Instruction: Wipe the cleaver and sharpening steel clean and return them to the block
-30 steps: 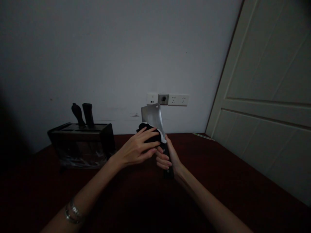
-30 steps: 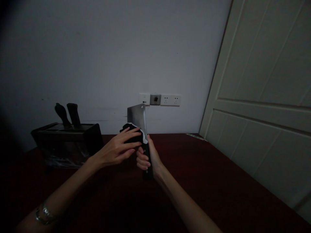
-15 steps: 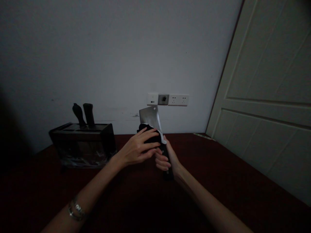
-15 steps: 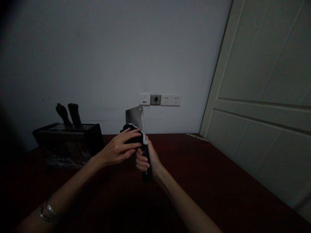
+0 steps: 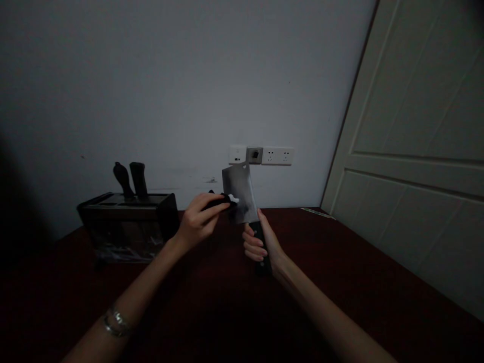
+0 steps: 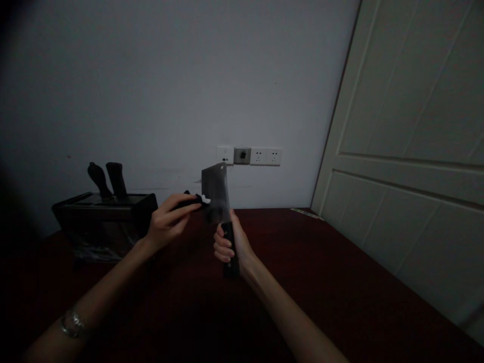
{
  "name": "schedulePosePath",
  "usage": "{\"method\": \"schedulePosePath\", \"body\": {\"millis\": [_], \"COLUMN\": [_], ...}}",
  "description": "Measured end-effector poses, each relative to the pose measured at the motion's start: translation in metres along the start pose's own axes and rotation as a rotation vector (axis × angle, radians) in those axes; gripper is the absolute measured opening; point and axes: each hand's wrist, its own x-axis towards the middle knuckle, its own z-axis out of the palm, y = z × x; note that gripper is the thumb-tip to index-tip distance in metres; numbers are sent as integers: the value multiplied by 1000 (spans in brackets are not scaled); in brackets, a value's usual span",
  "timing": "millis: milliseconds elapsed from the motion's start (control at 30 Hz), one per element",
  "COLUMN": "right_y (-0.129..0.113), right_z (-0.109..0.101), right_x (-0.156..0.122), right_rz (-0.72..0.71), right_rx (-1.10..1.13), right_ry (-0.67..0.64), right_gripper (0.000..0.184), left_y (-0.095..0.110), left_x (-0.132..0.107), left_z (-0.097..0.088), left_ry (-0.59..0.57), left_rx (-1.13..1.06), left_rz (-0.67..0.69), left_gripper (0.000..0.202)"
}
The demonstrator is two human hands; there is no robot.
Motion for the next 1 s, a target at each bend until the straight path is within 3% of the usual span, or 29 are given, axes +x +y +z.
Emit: {"method": "schedulePosePath", "body": {"millis": [100,200,300,400,500,700,833,1000], "right_y": [-2,-4,-6,-5,-3,0,-1,-2], "right_z": [-1,-4,-7,-12,-17,-20,-18,-18], "right_x": [1,2,3,4,5,8,7,8], "right_rz": [-19,-32,-32,-25,-34,-4,-29,-64], "right_rx": [-16,-55,-87,-102,-116,-105,-125,-178], "right_ry": [60,126,181,230,274,322,337,393], "right_gripper": [62,61,61,61,60,63,60,58], "left_y": [-15,-29,-32,-22,-4,27,38,54], "left_x": [-7,-24,-45,-62,-72,-67,-50,-31], "left_z": [-3,8,24,38,47,51,41,34], "left_ry": [80,-64,-246,-417,-587,-1012,-977,-997], "left_rx": [62,100,92,97,109,1,-188,-667], "left_rz": [-216,-398,-495,-499,-415,-318,-437,-656], "left_gripper": [30,29,29,30,36,46,37,33]}}
